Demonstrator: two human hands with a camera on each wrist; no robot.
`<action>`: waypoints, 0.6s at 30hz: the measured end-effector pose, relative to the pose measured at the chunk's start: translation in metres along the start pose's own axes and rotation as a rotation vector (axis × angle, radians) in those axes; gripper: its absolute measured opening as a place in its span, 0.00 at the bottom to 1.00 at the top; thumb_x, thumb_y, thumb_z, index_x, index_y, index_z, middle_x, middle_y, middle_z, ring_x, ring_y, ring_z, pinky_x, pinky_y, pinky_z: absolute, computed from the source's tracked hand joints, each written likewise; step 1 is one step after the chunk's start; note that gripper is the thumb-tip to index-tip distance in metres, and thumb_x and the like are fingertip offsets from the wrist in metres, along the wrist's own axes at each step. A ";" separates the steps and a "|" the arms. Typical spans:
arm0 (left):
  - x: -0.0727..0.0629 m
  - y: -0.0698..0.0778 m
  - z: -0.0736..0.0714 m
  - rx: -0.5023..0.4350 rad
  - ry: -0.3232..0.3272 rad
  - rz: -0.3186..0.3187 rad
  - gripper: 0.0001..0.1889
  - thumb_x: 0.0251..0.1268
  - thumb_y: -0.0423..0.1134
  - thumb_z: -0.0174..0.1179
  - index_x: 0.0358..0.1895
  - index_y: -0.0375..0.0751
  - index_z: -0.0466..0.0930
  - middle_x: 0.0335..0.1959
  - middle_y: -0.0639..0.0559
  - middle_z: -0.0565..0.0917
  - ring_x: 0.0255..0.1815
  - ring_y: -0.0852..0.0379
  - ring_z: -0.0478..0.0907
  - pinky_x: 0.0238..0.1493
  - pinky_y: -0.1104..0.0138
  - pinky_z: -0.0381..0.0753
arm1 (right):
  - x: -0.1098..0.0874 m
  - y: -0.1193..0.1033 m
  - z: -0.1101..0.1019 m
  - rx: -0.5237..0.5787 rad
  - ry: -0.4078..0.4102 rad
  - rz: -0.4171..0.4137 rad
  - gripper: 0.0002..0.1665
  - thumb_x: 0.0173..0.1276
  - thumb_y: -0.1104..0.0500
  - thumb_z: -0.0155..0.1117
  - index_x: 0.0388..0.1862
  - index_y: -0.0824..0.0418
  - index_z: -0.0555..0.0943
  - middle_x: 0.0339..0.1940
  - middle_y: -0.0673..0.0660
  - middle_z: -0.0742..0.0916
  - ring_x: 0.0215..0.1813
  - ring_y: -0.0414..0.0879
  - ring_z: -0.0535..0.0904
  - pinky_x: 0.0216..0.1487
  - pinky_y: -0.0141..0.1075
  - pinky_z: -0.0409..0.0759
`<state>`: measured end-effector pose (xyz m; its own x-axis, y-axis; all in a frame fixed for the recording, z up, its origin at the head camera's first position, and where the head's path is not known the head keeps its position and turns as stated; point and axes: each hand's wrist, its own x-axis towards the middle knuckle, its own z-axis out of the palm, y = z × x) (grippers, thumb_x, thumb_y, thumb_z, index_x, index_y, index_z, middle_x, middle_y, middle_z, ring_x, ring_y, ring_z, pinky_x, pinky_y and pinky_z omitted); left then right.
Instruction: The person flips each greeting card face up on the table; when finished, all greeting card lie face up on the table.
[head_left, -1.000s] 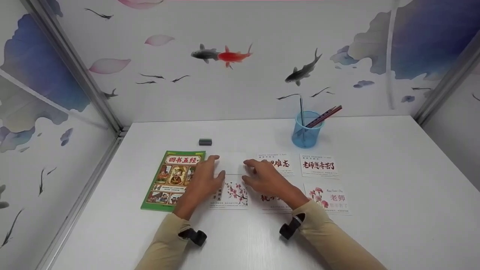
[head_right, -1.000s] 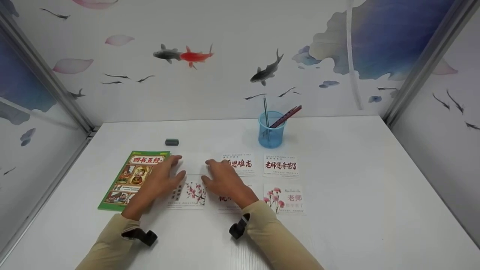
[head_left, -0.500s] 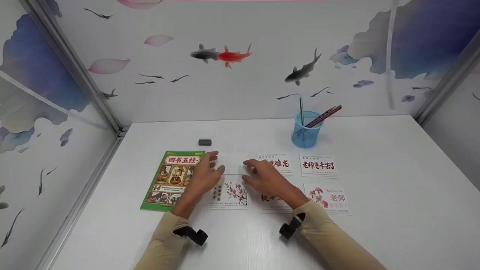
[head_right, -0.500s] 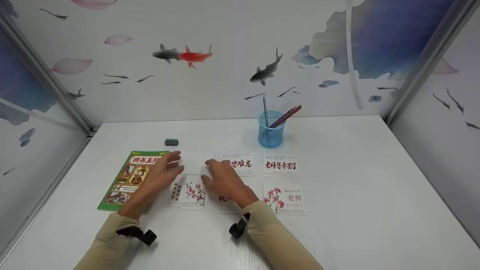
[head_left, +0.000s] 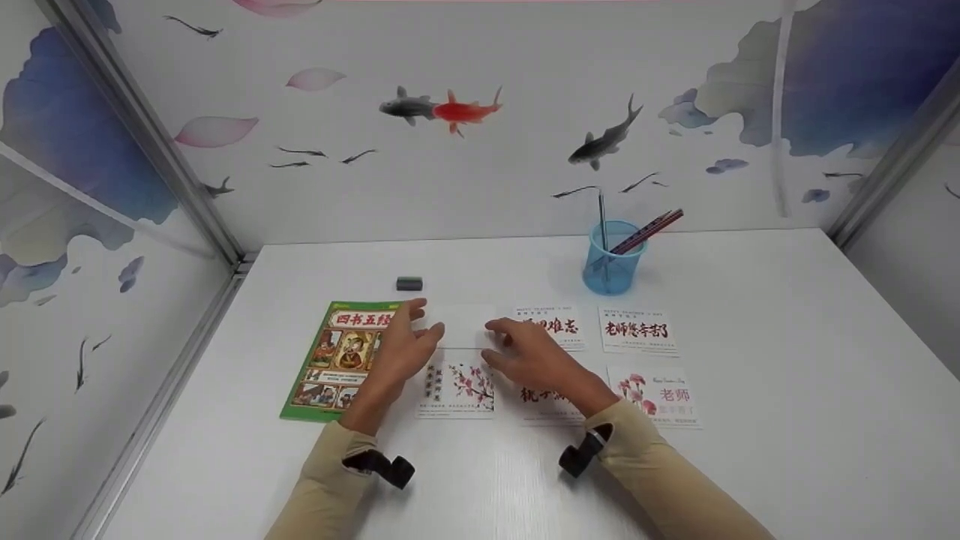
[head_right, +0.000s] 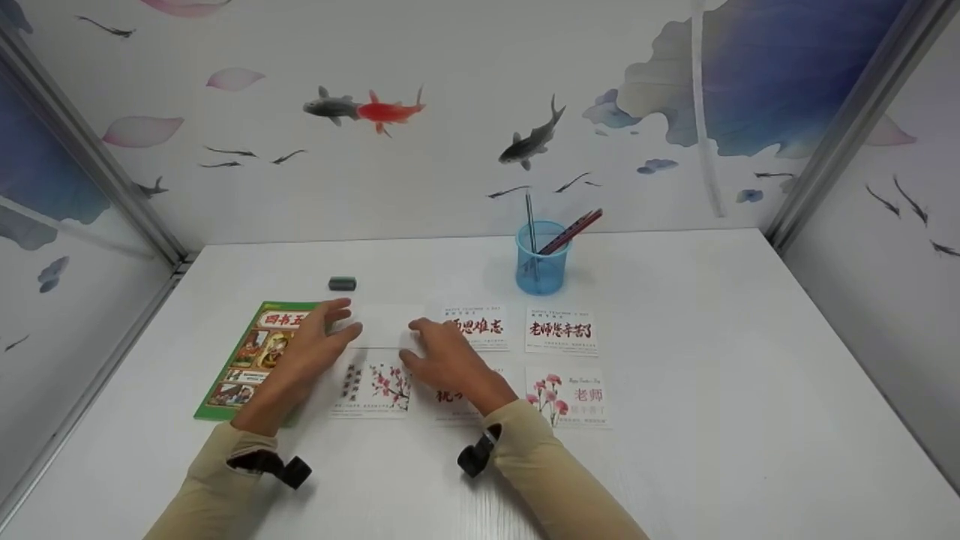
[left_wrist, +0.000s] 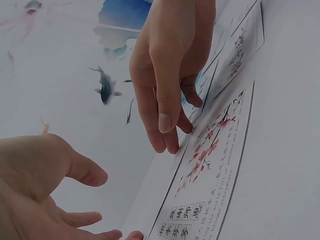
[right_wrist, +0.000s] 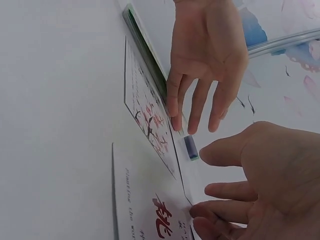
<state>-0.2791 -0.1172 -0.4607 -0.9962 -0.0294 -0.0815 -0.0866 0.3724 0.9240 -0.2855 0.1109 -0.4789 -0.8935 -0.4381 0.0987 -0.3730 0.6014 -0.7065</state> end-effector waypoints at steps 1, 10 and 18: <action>0.001 0.000 -0.001 -0.022 0.007 0.005 0.33 0.80 0.41 0.60 0.82 0.37 0.64 0.82 0.33 0.68 0.78 0.32 0.73 0.77 0.42 0.77 | 0.000 0.000 0.000 0.004 -0.004 0.007 0.30 0.79 0.55 0.68 0.74 0.68 0.78 0.59 0.68 0.88 0.60 0.60 0.85 0.64 0.57 0.85; 0.004 0.000 -0.004 -0.149 0.081 0.107 0.27 0.77 0.34 0.63 0.76 0.38 0.73 0.82 0.37 0.66 0.77 0.36 0.76 0.73 0.46 0.81 | 0.000 0.001 -0.003 0.043 -0.019 0.013 0.31 0.79 0.55 0.69 0.75 0.66 0.77 0.60 0.67 0.88 0.59 0.59 0.87 0.62 0.55 0.86; 0.010 -0.008 -0.006 -0.271 0.003 0.099 0.29 0.72 0.26 0.64 0.75 0.39 0.74 0.75 0.34 0.77 0.73 0.35 0.81 0.68 0.53 0.87 | -0.001 0.001 -0.002 0.105 0.031 0.044 0.32 0.79 0.57 0.68 0.78 0.64 0.74 0.66 0.66 0.86 0.59 0.58 0.87 0.60 0.53 0.87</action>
<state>-0.2885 -0.1261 -0.4672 -0.9999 -0.0077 0.0151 0.0141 0.1117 0.9936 -0.2853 0.1132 -0.4783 -0.9162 -0.3911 0.0868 -0.3067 0.5453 -0.7801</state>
